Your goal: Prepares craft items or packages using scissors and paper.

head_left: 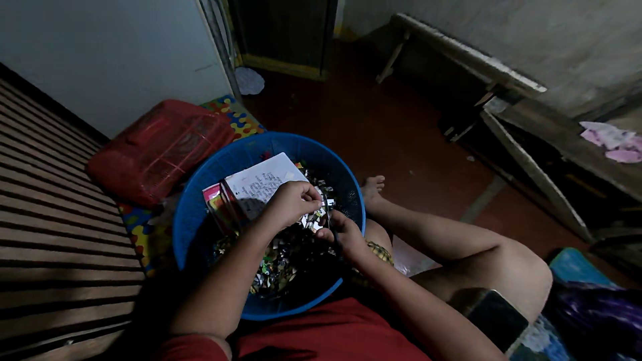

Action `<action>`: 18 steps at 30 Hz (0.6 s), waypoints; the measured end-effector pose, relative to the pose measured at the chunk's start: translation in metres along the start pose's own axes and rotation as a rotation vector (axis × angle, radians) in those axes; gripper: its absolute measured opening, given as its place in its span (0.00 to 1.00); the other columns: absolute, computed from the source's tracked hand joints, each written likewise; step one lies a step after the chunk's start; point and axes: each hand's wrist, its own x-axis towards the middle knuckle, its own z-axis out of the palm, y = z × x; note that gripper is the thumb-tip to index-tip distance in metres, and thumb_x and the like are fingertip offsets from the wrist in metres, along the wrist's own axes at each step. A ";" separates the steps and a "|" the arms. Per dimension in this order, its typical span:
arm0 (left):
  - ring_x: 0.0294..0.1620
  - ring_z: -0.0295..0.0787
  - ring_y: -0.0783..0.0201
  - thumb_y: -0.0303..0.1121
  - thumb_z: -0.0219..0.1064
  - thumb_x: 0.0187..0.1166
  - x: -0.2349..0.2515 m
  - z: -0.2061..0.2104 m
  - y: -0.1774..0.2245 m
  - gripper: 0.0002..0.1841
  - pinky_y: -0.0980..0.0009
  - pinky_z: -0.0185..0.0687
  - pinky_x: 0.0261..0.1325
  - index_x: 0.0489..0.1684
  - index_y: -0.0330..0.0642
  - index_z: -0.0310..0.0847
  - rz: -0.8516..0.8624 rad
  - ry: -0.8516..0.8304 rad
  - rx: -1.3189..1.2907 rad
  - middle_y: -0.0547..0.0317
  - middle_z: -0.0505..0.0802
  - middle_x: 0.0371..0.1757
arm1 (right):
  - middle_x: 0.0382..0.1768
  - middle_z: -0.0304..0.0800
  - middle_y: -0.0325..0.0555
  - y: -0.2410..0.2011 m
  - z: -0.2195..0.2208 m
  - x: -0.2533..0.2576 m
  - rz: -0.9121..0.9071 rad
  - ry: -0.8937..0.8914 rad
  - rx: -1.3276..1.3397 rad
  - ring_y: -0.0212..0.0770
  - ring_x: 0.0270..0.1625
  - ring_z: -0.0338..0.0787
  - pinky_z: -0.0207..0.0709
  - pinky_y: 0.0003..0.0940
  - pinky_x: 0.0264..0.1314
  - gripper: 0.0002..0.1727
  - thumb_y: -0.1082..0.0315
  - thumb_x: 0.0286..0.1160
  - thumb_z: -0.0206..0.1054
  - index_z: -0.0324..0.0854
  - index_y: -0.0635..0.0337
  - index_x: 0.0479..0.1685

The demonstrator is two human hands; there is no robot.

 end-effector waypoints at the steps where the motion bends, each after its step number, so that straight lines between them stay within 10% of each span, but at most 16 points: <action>1: 0.44 0.91 0.62 0.30 0.77 0.75 0.000 0.000 0.000 0.07 0.60 0.87 0.54 0.44 0.38 0.89 -0.006 0.003 0.005 0.54 0.93 0.43 | 0.26 0.84 0.34 -0.001 0.000 0.000 0.005 0.010 0.006 0.27 0.26 0.82 0.80 0.26 0.32 0.24 0.52 0.66 0.79 0.78 0.61 0.48; 11: 0.68 0.85 0.54 0.34 0.72 0.81 0.004 0.000 -0.008 0.13 0.48 0.79 0.72 0.61 0.43 0.88 0.098 0.042 0.136 0.49 0.89 0.65 | 0.35 0.87 0.39 -0.002 0.002 0.003 -0.005 0.080 0.040 0.30 0.34 0.87 0.83 0.28 0.39 0.25 0.55 0.71 0.75 0.75 0.63 0.57; 18: 0.69 0.83 0.57 0.33 0.70 0.83 0.003 0.008 -0.002 0.20 0.54 0.81 0.71 0.72 0.45 0.79 0.139 -0.113 0.079 0.51 0.84 0.71 | 0.37 0.84 0.37 0.006 0.001 0.004 -0.216 0.247 0.336 0.28 0.34 0.85 0.83 0.25 0.39 0.18 0.77 0.66 0.71 0.71 0.62 0.52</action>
